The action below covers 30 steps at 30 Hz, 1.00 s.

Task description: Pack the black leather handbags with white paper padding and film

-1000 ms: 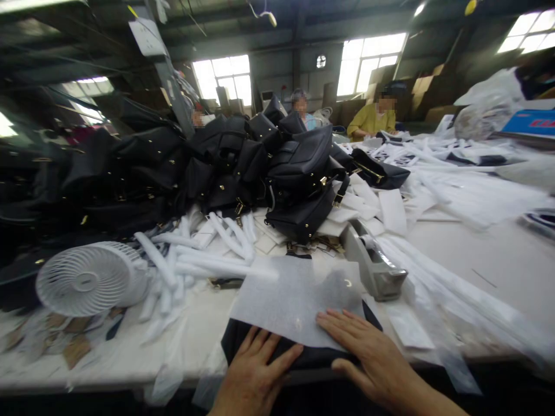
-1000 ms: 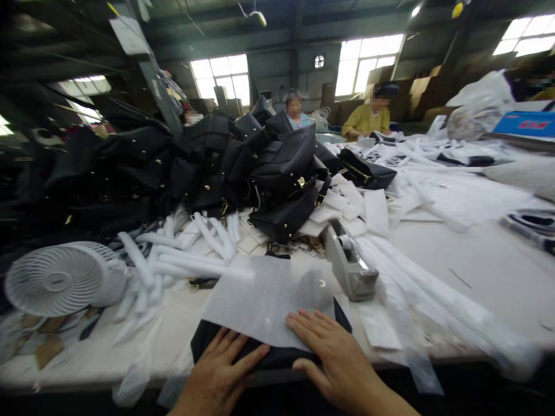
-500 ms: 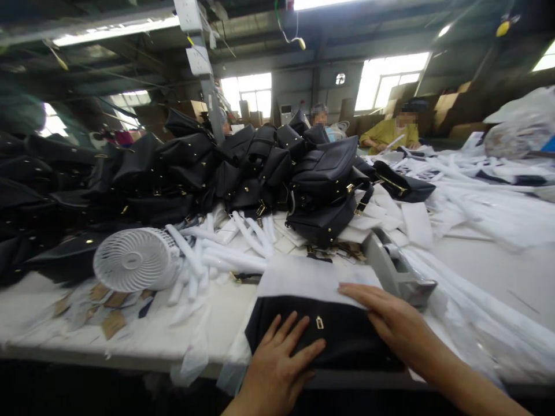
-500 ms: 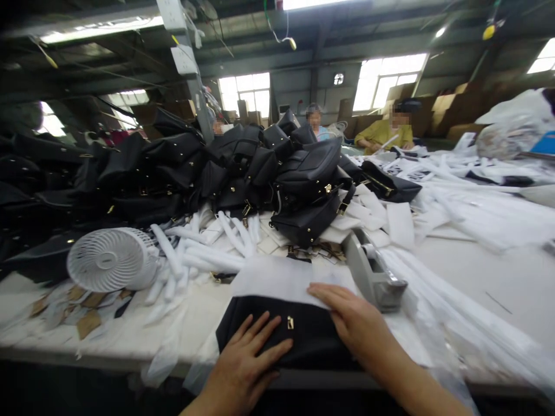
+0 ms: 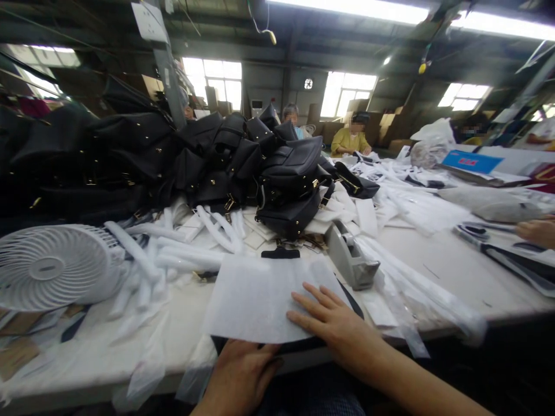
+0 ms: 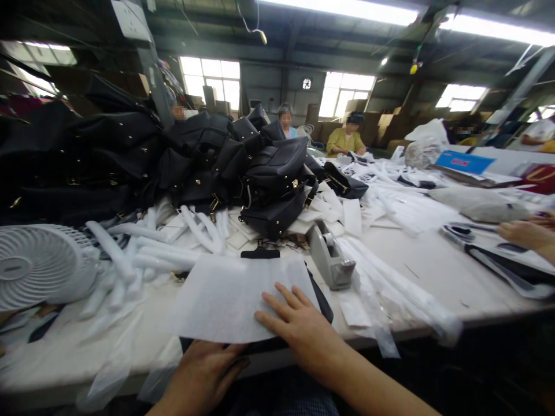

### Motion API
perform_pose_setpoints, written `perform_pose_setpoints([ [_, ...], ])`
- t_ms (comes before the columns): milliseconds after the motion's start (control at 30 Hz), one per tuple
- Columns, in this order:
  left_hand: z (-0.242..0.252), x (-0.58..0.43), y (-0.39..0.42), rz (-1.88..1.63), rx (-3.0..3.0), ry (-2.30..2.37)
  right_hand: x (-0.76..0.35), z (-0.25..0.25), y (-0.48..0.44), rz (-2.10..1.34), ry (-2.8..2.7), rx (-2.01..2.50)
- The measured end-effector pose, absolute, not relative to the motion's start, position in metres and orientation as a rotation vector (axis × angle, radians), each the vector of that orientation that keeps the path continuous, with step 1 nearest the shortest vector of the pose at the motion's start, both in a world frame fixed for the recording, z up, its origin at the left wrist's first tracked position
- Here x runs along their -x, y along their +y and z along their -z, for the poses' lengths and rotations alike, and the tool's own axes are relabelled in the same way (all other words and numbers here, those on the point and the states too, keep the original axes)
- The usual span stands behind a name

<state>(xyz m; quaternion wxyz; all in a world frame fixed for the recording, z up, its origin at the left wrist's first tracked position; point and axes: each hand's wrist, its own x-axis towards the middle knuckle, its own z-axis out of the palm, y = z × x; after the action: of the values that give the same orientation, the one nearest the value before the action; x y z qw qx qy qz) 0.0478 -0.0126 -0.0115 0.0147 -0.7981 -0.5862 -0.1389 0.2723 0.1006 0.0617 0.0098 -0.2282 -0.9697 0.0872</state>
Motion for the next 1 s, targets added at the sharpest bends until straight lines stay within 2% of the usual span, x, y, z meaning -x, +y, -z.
perform_pose_setpoints([
  [400,0.019,-0.044,-0.016,0.434,2.423,-1.667,-0.282,-0.066,0.108,-0.435,-3.101,0.698],
  [667,0.027,-0.033,-0.013,0.474,2.373,-1.438,-0.291,-0.037,0.105,-0.526,-3.059,0.688],
  [833,0.014,-0.034,-0.013,0.696,2.296,-1.352,-0.294,-0.029,0.104,-0.543,-3.034,0.679],
  [1000,-0.013,-0.05,-0.025,0.741,2.268,-1.304,-0.296,-0.03,0.106,-0.557,-3.012,0.644],
])
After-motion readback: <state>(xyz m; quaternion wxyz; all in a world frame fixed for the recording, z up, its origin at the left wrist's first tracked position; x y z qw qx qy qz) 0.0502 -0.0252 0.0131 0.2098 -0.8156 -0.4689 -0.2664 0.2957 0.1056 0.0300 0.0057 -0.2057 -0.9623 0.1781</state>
